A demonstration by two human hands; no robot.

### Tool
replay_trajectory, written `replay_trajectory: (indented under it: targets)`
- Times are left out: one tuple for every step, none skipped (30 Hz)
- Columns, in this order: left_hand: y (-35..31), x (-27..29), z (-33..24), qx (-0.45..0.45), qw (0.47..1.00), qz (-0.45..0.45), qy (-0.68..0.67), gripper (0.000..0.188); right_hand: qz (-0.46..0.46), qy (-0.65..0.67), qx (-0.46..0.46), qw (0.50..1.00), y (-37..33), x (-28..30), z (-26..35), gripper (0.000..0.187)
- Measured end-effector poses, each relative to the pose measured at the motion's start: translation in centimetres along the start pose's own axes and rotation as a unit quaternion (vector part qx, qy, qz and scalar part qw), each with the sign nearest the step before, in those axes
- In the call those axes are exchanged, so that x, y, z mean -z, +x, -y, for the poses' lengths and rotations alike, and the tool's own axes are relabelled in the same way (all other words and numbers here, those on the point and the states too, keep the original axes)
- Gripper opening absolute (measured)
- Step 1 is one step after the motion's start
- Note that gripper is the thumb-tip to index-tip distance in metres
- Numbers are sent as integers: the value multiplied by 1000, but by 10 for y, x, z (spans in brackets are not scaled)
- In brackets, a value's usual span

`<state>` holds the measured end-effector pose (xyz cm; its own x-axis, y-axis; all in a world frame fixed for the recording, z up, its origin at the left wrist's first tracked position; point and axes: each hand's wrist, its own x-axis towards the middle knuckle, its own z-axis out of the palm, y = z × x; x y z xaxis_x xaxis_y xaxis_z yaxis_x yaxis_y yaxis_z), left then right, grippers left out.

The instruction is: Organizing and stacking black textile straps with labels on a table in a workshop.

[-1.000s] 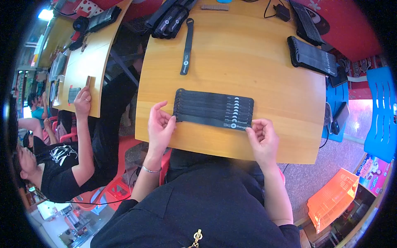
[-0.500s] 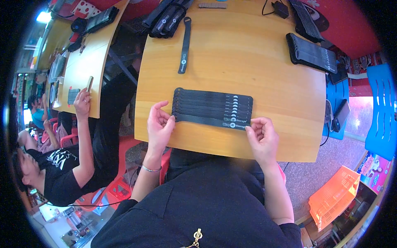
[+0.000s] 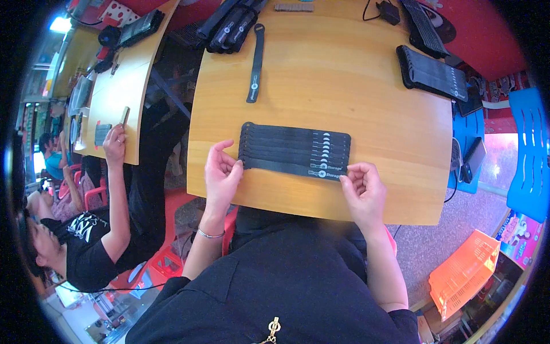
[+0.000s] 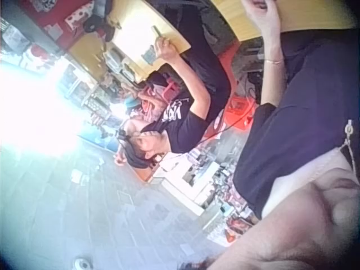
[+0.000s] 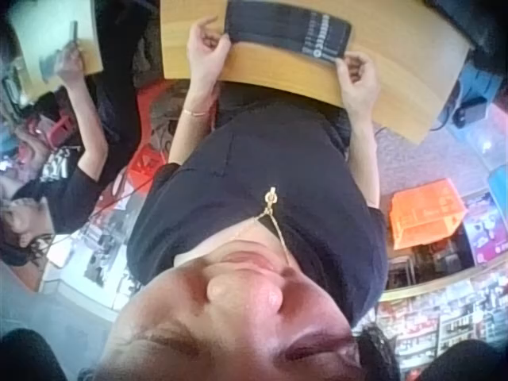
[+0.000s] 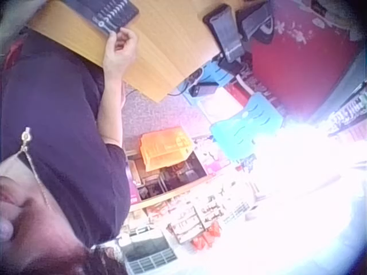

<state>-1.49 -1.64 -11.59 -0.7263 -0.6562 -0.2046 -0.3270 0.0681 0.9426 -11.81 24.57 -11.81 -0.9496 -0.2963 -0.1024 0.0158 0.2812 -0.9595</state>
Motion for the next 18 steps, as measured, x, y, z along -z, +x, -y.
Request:
replay_trajectory:
  targets:
    - [0, 0, 0, 3, 1000, 0, 2, 42, 1, 2, 1, 1000, 0, 0, 0, 23]
    - [0, 0, 0, 3, 1000, 0, 2, 42, 1, 2, 1, 1000, 0, 0, 0, 23]
    - [0, -1, 0, 4, 1000, -2, 6, 41, -1, 2, 2, 1000, 0, 0, 0, 23]
    - [1, -1, 0, 4, 1000, -3, 9, 41, -2, 1, 3, 1000, -1, 0, 0, 24]
    - [1, -1, -1, 4, 1000, -3, 9, 41, -2, 1, 2, 1000, -1, 0, 0, 24]
    - [1, -2, -1, 4, 1000, -4, 13, 41, -1, 1, 2, 1000, 0, 1, 1, 24]
    - [1, -2, -2, 4, 1000, -5, 17, 40, 1, 1, 2, 1000, 0, 1, 1, 24]
    - [1, -2, -3, 4, 1000, -4, 17, 40, 0, 1, 2, 1000, 0, 1, 0, 24]
    - [1, -3, -4, 5, 1000, -5, 20, 40, -1, 6, 5, 1000, 0, 0, -1, 24]
    - [1, -3, -4, 6, 1000, -7, 23, 40, -2, 10, 9, 1000, 0, 0, -2, 24]
    - [1, -3, -4, 6, 1000, -6, 23, 40, -2, 10, 9, 1000, 0, 1, -2, 24]
    - [1, -3, -3, 5, 1000, -8, 23, 41, -2, 7, 7, 1000, 0, 1, -1, 24]
    - [1, -3, -2, 4, 1000, -10, 22, 41, -2, 3, 5, 1000, 0, 1, -1, 24]
    - [1, -3, -1, 4, 1000, -10, 22, 41, -2, 3, 5, 1000, 0, 0, -1, 24]
    - [1, -3, 0, 4, 1000, -13, 24, 41, -2, 6, 4, 1000, 0, 0, -1, 24]
    - [1, -3, 0, 4, 1000, -15, 27, 41, -1, 8, 3, 1000, 0, 0, 0, 24]
    - [1, -3, -1, 4, 1000, -15, 27, 41, -2, 8, 3, 1000, 0, 1, -1, 24]
    - [1, -4, -3, 6, 999, -15, 27, 41, -3, 5, 5, 1000, 0, 1, -2, 23]
